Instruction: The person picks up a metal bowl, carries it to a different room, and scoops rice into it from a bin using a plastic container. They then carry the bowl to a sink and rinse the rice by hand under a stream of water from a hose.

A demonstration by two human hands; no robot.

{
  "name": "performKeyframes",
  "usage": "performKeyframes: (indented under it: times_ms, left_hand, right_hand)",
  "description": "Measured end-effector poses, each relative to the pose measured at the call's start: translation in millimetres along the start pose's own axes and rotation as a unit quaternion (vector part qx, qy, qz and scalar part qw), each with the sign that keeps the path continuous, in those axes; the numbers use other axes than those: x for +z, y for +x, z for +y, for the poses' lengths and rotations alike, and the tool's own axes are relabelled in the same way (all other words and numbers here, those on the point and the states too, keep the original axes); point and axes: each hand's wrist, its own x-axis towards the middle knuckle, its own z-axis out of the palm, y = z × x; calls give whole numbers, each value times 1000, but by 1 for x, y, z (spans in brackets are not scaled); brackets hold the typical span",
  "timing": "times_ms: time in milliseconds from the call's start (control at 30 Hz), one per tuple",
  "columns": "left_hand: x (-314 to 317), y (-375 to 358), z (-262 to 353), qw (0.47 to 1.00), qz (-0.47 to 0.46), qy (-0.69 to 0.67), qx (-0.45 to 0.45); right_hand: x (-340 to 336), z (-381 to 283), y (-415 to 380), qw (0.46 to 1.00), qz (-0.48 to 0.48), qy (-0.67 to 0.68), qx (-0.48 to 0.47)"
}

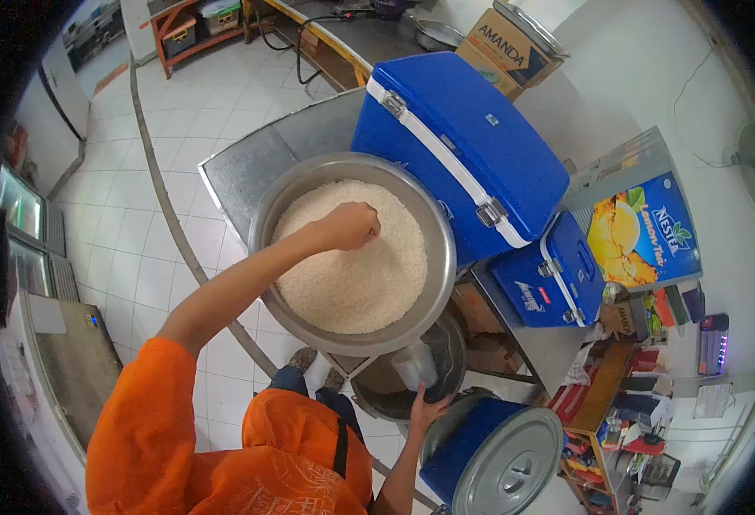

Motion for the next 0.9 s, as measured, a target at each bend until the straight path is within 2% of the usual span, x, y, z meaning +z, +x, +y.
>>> performKeyframes:
  times_ms: [100,167,333,567,633,767,800,867,900]
  left_hand:
    - [-7,8,5,999,-38,12,-17]
    - [-16,8,11,997,-70,0,-25]
    - [-7,11,9,996,-82,32,-18]
    - [-1,20,8,988,-109,95,-50]
    - [0,19,2,992,-99,68,-45]
    - [-16,11,-3,998,-38,-20,-39]
    - [-24,6,1,991,-18,-124,-56]
    - [-41,-5,10,942,23,-324,-86]
    - [-55,-11,19,915,4,-377,-146]
  right_hand:
    - [0,30,-27,1000,-23,-5,-15]
    - [2,52,-45,1000,-22,-19,7]
    - [9,118,-76,999,-36,-13,10]
    - [16,148,-108,988,-81,-65,112]
    - [22,152,-112,986,-94,-68,122]
    - [24,154,-115,981,-123,-65,138]
    - [24,155,-114,981,-127,-63,135]
    - [22,154,-113,980,-132,-63,137]
    - [19,149,-115,979,-132,-64,141]
